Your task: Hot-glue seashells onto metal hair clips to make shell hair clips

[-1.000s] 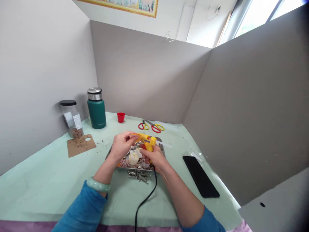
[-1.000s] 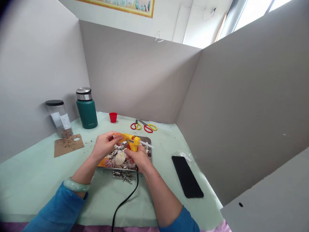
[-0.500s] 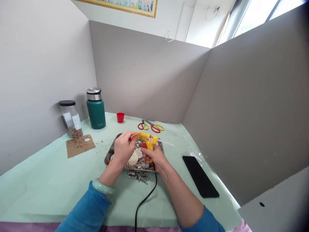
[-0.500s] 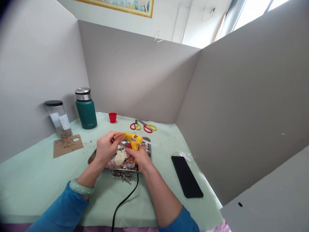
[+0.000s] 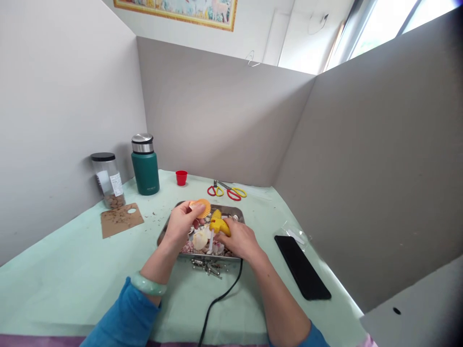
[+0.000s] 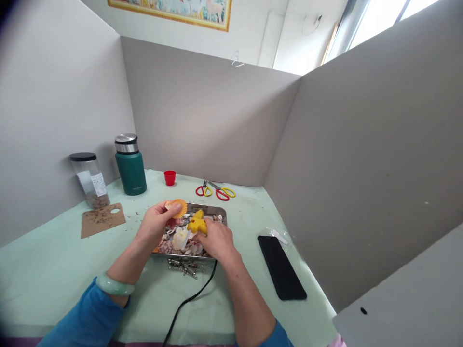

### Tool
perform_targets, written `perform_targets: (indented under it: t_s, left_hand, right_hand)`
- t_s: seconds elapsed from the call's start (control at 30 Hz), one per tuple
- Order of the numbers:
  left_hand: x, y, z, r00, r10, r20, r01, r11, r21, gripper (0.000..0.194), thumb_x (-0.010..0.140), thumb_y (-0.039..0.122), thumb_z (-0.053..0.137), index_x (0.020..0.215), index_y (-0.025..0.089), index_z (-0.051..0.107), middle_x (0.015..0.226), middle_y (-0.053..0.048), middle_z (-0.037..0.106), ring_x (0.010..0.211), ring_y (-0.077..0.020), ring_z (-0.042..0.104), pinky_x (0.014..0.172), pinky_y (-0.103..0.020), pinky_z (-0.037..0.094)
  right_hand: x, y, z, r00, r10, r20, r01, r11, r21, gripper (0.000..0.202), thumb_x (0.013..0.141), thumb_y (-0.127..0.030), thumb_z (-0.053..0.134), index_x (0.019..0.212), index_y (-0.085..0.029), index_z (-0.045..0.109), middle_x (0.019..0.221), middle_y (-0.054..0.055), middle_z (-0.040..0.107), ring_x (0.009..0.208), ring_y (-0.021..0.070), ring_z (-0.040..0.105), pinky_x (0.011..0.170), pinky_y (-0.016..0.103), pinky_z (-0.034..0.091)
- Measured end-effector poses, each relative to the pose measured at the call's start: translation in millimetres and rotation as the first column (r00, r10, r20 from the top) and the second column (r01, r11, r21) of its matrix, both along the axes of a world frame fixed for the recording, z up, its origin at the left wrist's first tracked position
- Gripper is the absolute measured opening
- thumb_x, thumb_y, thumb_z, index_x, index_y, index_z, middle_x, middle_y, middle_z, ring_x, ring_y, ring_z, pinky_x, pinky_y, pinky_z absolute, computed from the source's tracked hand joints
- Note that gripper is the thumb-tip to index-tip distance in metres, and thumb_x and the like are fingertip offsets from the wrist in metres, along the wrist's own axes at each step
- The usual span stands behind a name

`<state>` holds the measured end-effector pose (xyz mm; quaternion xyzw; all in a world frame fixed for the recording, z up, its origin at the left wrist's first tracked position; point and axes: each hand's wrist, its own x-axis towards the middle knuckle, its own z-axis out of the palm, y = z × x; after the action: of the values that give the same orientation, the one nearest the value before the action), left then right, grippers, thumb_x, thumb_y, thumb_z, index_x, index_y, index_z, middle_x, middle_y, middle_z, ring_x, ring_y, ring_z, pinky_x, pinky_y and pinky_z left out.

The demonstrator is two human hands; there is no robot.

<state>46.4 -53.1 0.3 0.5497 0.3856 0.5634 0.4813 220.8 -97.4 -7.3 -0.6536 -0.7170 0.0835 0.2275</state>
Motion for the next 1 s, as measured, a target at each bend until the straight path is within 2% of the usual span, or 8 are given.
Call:
perform_targets:
  t_s: [0.1,0.17,0.23,0.3,0.43,0.53,0.83,1.0]
  left_hand:
    - [1,-3,-0.1,0.998,-0.058,-0.002,0.058,0.998,-0.018,0.027,0.070,0.040,0.067,0.072,0.015,0.056,0.053,0.005,0.052,0.042,-0.0074,0.047,0.039,-0.018,0.033]
    - [3,-5,0.9,0.997,-0.077,-0.012,0.076,0.997,-0.023,0.025,0.069,0.038,0.068,0.072,0.015,0.057,0.053,0.005,0.052,0.041,-0.0068,0.046,0.039,-0.017,0.032]
    - [5,-7,1.9,0.996,-0.085,-0.025,0.084,0.996,-0.025,0.023,0.069,0.036,0.068,0.074,0.016,0.058,0.054,0.005,0.052,0.041,-0.0069,0.047,0.039,-0.017,0.032]
    - [7,-8,2.0,0.994,-0.081,-0.077,0.080,0.997,-0.008,0.021,0.069,0.035,0.067,0.075,0.016,0.060,0.053,0.005,0.053,0.042,-0.0078,0.047,0.038,-0.017,0.032]
    - [13,-10,-1.6,0.977,-0.050,-0.209,0.064,0.996,0.060,0.020,0.069,0.035,0.066,0.077,0.016,0.064,0.054,0.003,0.056,0.044,-0.0096,0.049,0.040,-0.019,0.036]
    - [15,-11,-4.2,0.977,-0.026,-0.210,0.042,0.996,0.074,0.019,0.068,0.033,0.066,0.076,0.016,0.065,0.054,0.003,0.056,0.044,-0.0090,0.047,0.043,-0.019,0.037]
    - [14,-12,-0.3,0.992,-0.051,-0.113,0.054,0.998,0.031,0.020,0.068,0.033,0.067,0.075,0.014,0.064,0.051,0.004,0.053,0.041,-0.0077,0.044,0.041,-0.018,0.036]
    - [12,-12,-1.4,0.997,-0.069,-0.044,0.069,0.998,-0.009,0.022,0.066,0.033,0.069,0.072,0.013,0.062,0.049,0.005,0.050,0.040,-0.0065,0.042,0.040,-0.018,0.033]
  right_hand:
    - [6,-5,5.3,0.985,0.164,0.052,-0.161,0.985,-0.068,0.032,0.073,-0.047,0.062,0.094,-0.024,0.068,0.084,0.005,0.067,0.081,0.0225,0.057,0.063,0.027,0.033]
    - [8,-7,10.4,0.985,0.174,0.024,-0.174,0.985,0.004,0.026,0.078,-0.046,0.058,0.089,-0.026,0.071,0.081,0.005,0.066,0.083,0.0223,0.055,0.067,0.028,0.035]
    - [6,-6,14.7,0.987,0.115,-0.112,-0.098,0.984,0.150,0.026,0.083,-0.042,0.053,0.092,-0.027,0.071,0.083,0.005,0.066,0.083,0.0210,0.055,0.072,0.029,0.036]
    - [1,-4,16.5,0.933,0.125,-0.336,-0.042,0.969,0.242,0.028,0.084,-0.039,0.051,0.099,-0.025,0.069,0.091,0.004,0.067,0.079,0.0180,0.057,0.072,0.028,0.039]
    - [-11,4,11.6,0.801,0.184,-0.570,-0.032,0.964,0.266,0.023,0.080,-0.037,0.056,0.086,-0.020,0.070,0.082,0.002,0.066,0.068,0.0144,0.056,0.064,0.024,0.042]
    - [-15,8,5.9,0.798,0.141,-0.586,0.020,0.965,0.260,0.022,0.078,-0.036,0.058,0.072,-0.018,0.069,0.068,0.000,0.063,0.063,0.0136,0.054,0.061,0.023,0.040]
    - [-19,7,0.0,0.795,0.141,-0.591,0.021,0.966,0.259,0.031,0.081,-0.045,0.054,0.068,-0.018,0.062,0.061,-0.002,0.060,0.056,0.0116,0.051,0.055,0.021,0.038]
    - [-21,7,0.4,0.930,0.184,-0.319,-0.027,0.897,0.440,0.031,0.089,-0.038,0.047,0.066,-0.019,0.055,0.063,-0.001,0.057,0.059,0.0118,0.049,0.057,0.022,0.035]
